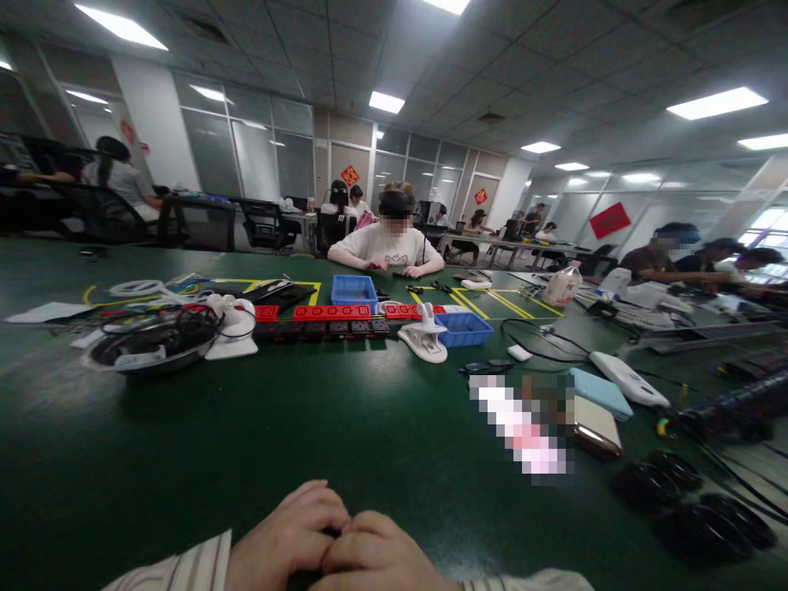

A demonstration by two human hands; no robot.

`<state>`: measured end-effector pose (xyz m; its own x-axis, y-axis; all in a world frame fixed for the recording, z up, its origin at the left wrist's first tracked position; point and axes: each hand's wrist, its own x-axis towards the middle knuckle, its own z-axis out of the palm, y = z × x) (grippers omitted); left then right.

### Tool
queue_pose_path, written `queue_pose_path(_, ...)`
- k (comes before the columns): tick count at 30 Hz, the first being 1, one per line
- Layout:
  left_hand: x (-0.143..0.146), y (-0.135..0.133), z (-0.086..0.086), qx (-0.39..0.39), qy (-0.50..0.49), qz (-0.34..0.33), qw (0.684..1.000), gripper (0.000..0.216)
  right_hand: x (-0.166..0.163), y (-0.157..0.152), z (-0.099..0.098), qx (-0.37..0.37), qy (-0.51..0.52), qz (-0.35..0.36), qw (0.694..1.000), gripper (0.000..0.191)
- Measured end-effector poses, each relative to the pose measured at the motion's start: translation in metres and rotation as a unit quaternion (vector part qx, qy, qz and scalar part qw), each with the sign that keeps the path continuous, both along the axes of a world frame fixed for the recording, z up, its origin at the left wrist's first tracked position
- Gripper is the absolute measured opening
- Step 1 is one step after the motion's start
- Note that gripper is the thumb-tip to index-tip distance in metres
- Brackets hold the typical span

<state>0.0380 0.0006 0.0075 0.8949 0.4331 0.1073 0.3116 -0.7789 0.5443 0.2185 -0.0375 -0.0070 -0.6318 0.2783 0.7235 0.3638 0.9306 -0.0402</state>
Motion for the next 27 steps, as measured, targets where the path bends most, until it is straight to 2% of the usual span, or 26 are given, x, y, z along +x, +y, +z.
queue_pose_path(2,-0.004,0.002,-0.006,0.012,0.009,0.015,1.000,0.050,0.000,0.001,0.006,0.016,0.004,0.017,1.000,0.031)
queue_pose_path(4,-0.009,-0.001,-0.016,0.053,-0.005,0.066,0.996,0.064,-0.002,-0.001,0.013,0.032,0.042,-0.007,0.999,0.026)
queue_pose_path(7,-0.011,-0.014,-0.025,0.124,-0.039,0.155,0.979,0.053,-0.006,-0.007,0.020,0.006,0.104,-0.067,0.992,0.029)
queue_pose_path(10,-0.006,-0.028,-0.021,0.149,-0.046,0.196,0.968,0.035,-0.009,-0.010,0.017,-0.063,0.114,-0.107,0.986,0.044)
queue_pose_path(13,0.000,-0.032,-0.011,0.130,-0.019,0.186,0.974,0.028,-0.012,-0.010,0.013,-0.042,0.097,-0.133,0.985,0.051)
queue_pose_path(15,0.001,-0.031,-0.007,0.105,-0.011,0.179,0.978,0.026,-0.014,-0.008,0.013,-0.016,0.085,-0.125,0.988,0.051)
queue_pose_path(21,-0.001,-0.023,-0.005,0.044,-0.013,0.118,0.992,0.020,-0.006,-0.003,0.006,-0.005,0.067,0.010,0.998,0.040)
queue_pose_path(24,-0.003,-0.021,-0.006,0.062,-0.019,0.097,0.993,0.030,-0.002,-0.002,-0.001,-0.032,0.054,0.029,0.998,0.048)
queue_pose_path(27,-0.005,-0.021,-0.010,0.110,-0.040,0.096,0.989,0.039,-0.002,-0.004,-0.001,-0.017,0.042,0.031,0.998,0.048)
